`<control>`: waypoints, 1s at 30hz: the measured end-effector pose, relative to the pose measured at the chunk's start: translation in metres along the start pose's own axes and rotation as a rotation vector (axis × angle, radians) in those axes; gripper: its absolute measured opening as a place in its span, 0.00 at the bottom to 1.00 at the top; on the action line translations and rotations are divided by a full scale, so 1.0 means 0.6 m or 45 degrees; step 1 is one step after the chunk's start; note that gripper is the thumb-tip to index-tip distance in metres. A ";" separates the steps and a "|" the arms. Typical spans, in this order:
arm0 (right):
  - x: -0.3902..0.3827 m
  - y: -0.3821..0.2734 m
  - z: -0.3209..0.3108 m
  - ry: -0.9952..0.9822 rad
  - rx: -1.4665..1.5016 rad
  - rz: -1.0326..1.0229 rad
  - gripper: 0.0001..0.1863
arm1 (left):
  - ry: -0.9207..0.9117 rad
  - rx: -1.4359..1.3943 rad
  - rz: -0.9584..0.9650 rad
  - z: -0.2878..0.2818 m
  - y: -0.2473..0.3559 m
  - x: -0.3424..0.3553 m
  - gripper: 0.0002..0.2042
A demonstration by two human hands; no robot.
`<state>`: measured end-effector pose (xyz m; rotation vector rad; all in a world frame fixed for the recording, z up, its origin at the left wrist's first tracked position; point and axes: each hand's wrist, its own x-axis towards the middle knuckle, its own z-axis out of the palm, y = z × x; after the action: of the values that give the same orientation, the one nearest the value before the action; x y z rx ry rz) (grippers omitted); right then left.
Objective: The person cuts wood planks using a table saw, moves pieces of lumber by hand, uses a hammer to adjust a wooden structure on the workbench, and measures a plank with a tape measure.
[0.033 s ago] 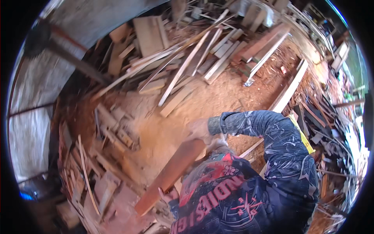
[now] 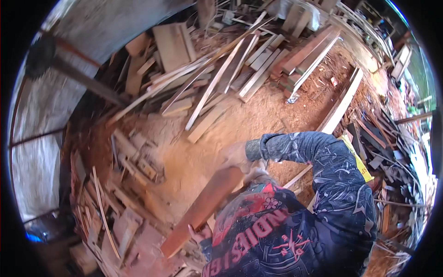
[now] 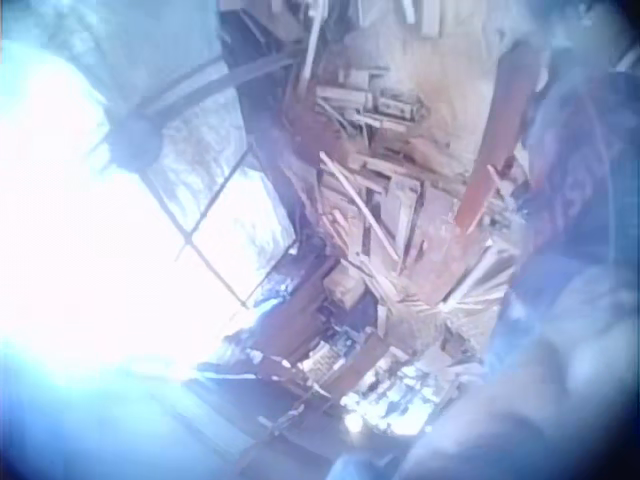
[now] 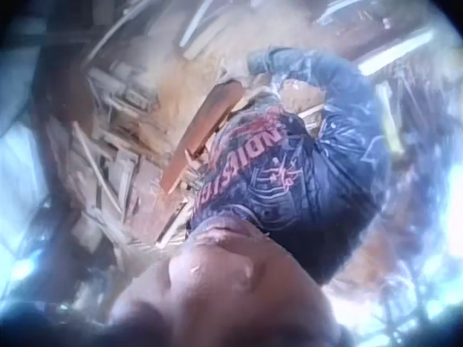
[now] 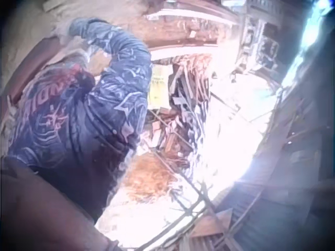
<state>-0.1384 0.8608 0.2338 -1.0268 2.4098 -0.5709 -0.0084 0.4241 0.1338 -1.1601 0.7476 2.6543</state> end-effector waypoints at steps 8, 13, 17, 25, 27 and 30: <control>-0.391 0.123 -0.092 -0.033 0.163 0.333 0.58 | 0.209 0.326 -0.326 0.224 -0.261 -0.001 0.16; -0.603 0.167 -0.100 -0.167 0.384 0.602 0.58 | 0.205 0.508 -0.565 0.356 -0.420 0.076 0.16; -0.730 0.151 -0.080 0.004 0.678 0.909 0.53 | 0.001 0.935 -0.859 0.528 -0.551 0.075 0.22; -0.756 0.098 0.086 0.697 0.999 1.427 0.48 | -0.849 1.754 -0.860 0.706 -0.873 0.366 0.16; -0.730 0.079 0.079 0.872 1.152 1.747 0.49 | -0.790 1.926 -0.950 0.788 -0.996 0.359 0.13; -0.648 0.136 -0.039 1.138 1.222 1.847 0.50 | -1.131 2.083 -0.505 0.995 -1.067 0.464 0.19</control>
<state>0.0431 1.2080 0.3045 1.5041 2.1611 -1.4183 -0.3783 1.2584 0.0322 0.2879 1.5792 1.1161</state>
